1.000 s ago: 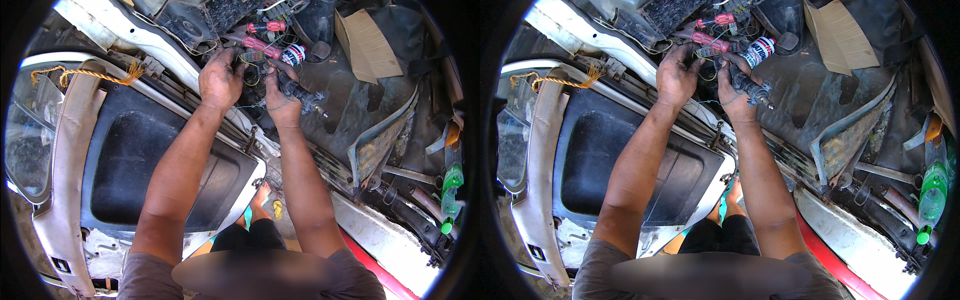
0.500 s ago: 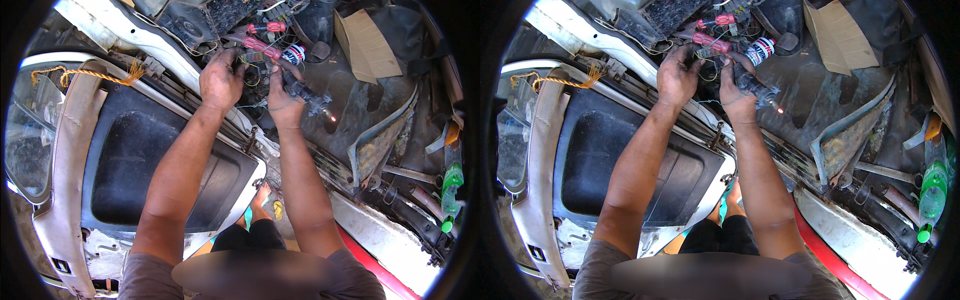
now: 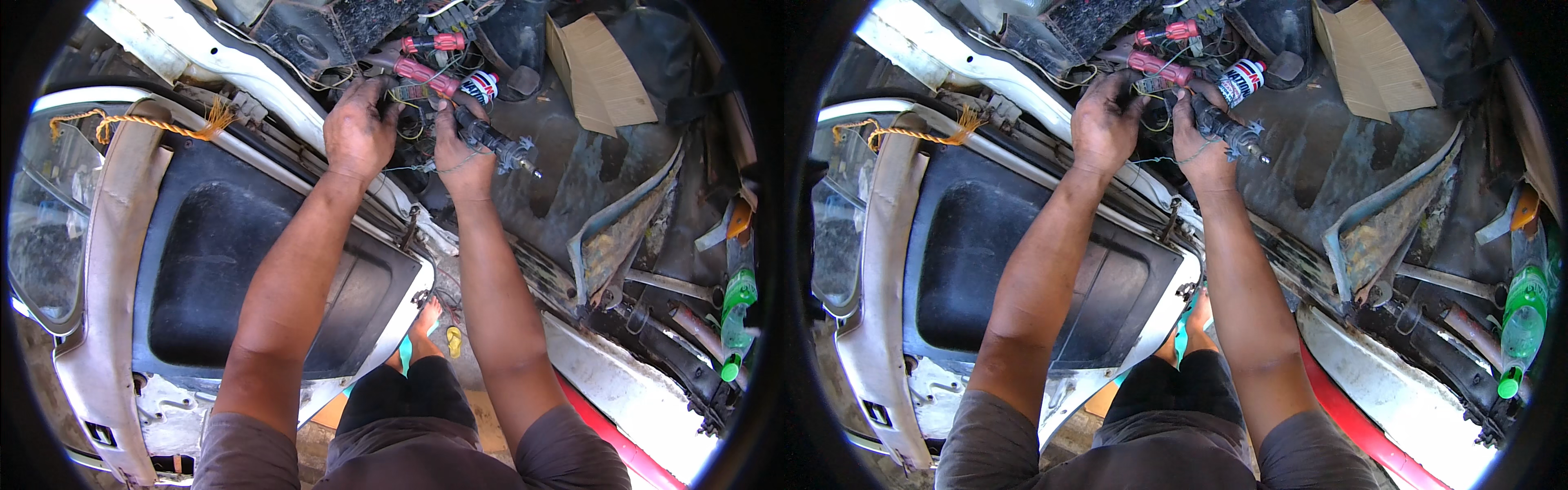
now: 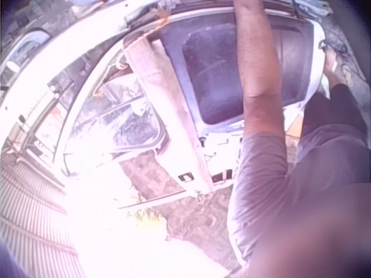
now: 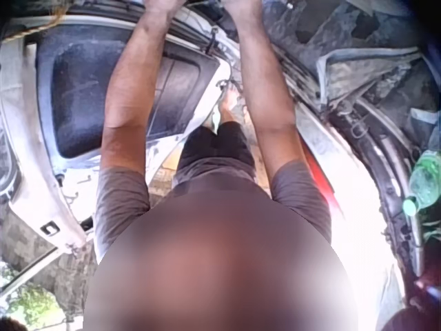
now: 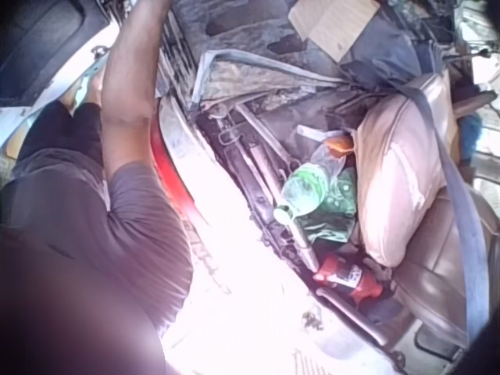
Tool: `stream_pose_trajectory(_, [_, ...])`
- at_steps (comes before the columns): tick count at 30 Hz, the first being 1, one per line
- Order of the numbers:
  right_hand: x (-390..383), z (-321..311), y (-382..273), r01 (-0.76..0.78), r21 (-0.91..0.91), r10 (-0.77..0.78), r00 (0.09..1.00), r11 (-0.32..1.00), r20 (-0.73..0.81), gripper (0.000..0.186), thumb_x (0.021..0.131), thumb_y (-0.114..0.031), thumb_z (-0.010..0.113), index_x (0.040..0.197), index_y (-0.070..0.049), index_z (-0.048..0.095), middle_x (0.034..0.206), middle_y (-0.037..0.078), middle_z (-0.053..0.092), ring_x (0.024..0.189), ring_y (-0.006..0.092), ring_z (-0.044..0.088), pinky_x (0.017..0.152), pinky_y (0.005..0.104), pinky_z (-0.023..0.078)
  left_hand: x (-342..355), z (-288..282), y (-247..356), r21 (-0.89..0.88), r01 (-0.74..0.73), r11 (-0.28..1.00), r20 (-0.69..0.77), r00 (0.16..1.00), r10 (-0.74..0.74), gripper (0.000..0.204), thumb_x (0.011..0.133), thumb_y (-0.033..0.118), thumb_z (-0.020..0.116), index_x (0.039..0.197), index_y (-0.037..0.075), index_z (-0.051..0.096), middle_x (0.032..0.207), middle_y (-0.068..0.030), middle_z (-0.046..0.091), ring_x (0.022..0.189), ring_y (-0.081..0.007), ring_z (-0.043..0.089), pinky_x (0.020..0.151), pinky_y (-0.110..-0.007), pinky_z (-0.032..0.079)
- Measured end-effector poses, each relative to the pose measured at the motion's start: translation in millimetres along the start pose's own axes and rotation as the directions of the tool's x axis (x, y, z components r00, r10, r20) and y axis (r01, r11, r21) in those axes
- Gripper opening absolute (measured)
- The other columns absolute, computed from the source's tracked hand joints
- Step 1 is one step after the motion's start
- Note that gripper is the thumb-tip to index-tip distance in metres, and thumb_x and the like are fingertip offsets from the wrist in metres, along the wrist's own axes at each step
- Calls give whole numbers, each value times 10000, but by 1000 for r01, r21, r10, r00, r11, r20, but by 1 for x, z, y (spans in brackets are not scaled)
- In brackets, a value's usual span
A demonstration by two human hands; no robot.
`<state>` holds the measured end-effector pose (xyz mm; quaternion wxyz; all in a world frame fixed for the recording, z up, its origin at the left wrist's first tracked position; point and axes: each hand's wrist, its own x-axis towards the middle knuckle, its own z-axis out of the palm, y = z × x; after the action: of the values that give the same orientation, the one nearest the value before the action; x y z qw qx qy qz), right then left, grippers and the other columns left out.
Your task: The person removes a dashboard panel and uses a test light to probe various wires and connectors under the steering column. They repeatedly touch the test light to different points, checking for electrical continuity, then reposition the panel and handle the steering wheel.
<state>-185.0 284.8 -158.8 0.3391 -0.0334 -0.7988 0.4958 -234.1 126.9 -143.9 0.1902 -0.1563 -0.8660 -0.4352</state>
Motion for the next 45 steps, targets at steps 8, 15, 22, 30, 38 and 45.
stream_pose_trajectory(8, [4,-5,-8,129,-85,-128,992,988,15,166,1028,-68,744,1193,-61,766,970,196,799,870,320,804,810,411,616,1,-2,1,34,-16,999,11,1000,16,353,897,120,869,1226,36,775,1215,-197,768,1140,-437,732,984,-493,594])
stream_pose_trajectory(15, [2,-8,-5,214,17,-215,977,977,16,229,1006,-22,748,1235,-35,756,1016,211,796,911,370,810,856,413,626,1,-1,1,35,-26,999,11,1000,26,358,904,134,867,1235,38,770,1228,-194,763,1139,-435,731,979,-494,593])
stream_pose_trajectory(22, [-4,8,0,-129,150,136,990,980,-38,130,1089,-89,710,1206,-35,723,1095,143,797,1033,255,770,968,394,594,-1,-2,0,44,-28,999,2,1000,28,351,913,139,866,1238,47,771,1241,-195,760,1153,-432,729,989,-499,589])
stream_pose_trajectory(30, [-2,4,-1,-123,171,125,992,978,-4,119,1129,-91,661,1216,-19,698,1103,104,787,1022,197,728,952,358,566,1,-3,3,37,-28,999,1,1000,28,356,909,131,865,1246,62,770,1241,-187,760,1148,-431,729,987,-492,591])
stream_pose_trajectory(38, [-3,3,0,-74,149,77,997,986,-11,125,1123,-74,669,1232,-22,701,1112,113,791,1025,199,732,948,360,576,0,-4,6,45,-22,999,-4,1000,22,351,909,129,864,1242,63,776,1244,-186,764,1151,-421,734,989,-486,597])
stream_pose_trajectory(45, [-1,3,3,-55,106,54,998,993,10,138,1115,-100,686,1230,-24,703,1088,131,785,1010,207,733,945,367,575,0,-5,7,54,15,998,8,1000,-15,349,910,126,863,1242,56,781,1248,-189,766,1147,-425,738,995,-482,598])
